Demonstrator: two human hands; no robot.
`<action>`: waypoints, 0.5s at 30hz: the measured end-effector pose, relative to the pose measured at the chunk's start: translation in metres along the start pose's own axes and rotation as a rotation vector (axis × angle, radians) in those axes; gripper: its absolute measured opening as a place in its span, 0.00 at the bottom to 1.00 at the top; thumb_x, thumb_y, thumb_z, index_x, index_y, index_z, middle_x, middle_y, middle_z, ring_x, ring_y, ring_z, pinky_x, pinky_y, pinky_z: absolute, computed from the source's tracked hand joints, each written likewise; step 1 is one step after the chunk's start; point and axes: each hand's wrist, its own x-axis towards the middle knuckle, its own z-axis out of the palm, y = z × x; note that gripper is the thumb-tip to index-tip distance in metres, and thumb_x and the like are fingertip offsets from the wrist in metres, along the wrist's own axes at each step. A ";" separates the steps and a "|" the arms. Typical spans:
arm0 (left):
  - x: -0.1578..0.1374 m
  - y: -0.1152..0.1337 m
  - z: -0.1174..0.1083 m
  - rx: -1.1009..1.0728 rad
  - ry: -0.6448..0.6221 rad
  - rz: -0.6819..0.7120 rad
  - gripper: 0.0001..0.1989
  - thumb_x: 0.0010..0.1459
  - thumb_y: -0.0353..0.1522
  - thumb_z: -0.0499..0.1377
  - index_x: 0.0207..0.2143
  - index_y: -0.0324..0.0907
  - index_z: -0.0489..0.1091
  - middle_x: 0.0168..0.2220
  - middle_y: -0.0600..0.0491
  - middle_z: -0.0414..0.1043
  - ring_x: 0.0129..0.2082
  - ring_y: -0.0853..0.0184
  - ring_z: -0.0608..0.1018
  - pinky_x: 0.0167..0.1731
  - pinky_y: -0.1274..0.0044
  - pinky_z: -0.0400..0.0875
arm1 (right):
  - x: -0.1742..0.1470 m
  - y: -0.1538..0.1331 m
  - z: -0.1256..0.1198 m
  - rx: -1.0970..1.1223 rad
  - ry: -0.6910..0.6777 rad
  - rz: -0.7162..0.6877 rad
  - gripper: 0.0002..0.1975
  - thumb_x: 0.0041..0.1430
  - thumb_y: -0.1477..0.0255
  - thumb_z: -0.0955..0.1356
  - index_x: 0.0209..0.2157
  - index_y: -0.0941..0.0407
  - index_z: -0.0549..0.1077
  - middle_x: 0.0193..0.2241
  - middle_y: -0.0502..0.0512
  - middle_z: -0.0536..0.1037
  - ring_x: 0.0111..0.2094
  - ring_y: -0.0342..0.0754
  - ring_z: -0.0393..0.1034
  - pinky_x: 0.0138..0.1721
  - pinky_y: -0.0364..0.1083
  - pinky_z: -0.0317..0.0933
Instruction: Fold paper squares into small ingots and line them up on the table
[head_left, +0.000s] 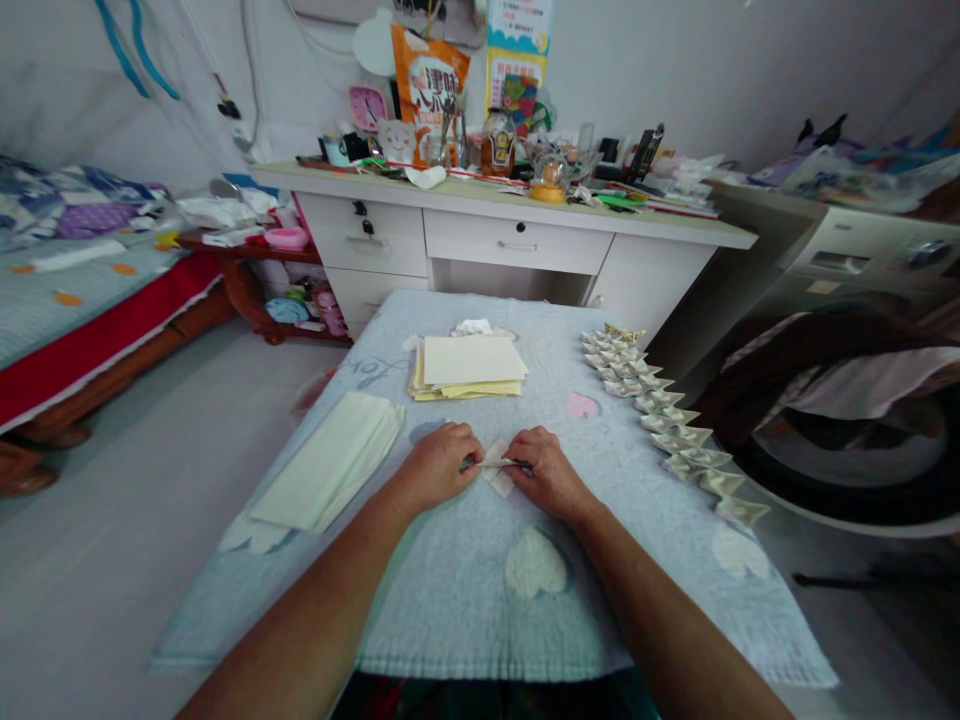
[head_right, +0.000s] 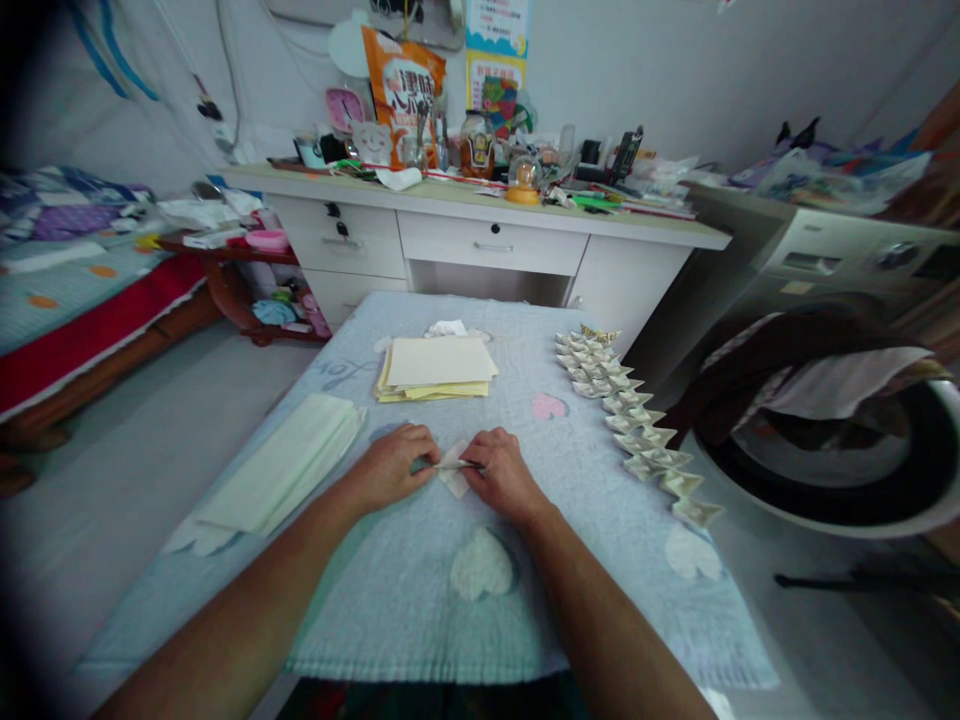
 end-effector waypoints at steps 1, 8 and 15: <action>0.000 -0.001 0.001 -0.010 0.004 -0.001 0.03 0.52 0.27 0.58 0.30 0.42 0.71 0.33 0.52 0.69 0.38 0.65 0.70 0.39 0.75 0.64 | 0.000 0.000 0.000 0.000 0.000 -0.001 0.04 0.55 0.78 0.69 0.31 0.55 0.74 0.31 0.52 0.73 0.36 0.47 0.62 0.41 0.47 0.51; 0.001 -0.006 0.003 -0.049 -0.015 -0.017 0.05 0.53 0.27 0.57 0.28 0.41 0.72 0.31 0.53 0.69 0.36 0.66 0.71 0.38 0.76 0.63 | 0.000 -0.002 -0.002 0.003 0.007 -0.010 0.03 0.56 0.77 0.68 0.30 0.55 0.74 0.30 0.51 0.72 0.36 0.46 0.63 0.40 0.46 0.51; 0.001 -0.005 0.001 -0.048 -0.024 -0.029 0.05 0.55 0.28 0.56 0.29 0.41 0.72 0.31 0.52 0.70 0.36 0.66 0.71 0.36 0.76 0.63 | 0.000 -0.002 -0.002 0.005 0.009 0.006 0.03 0.56 0.76 0.69 0.29 0.55 0.74 0.30 0.51 0.73 0.36 0.46 0.63 0.40 0.46 0.52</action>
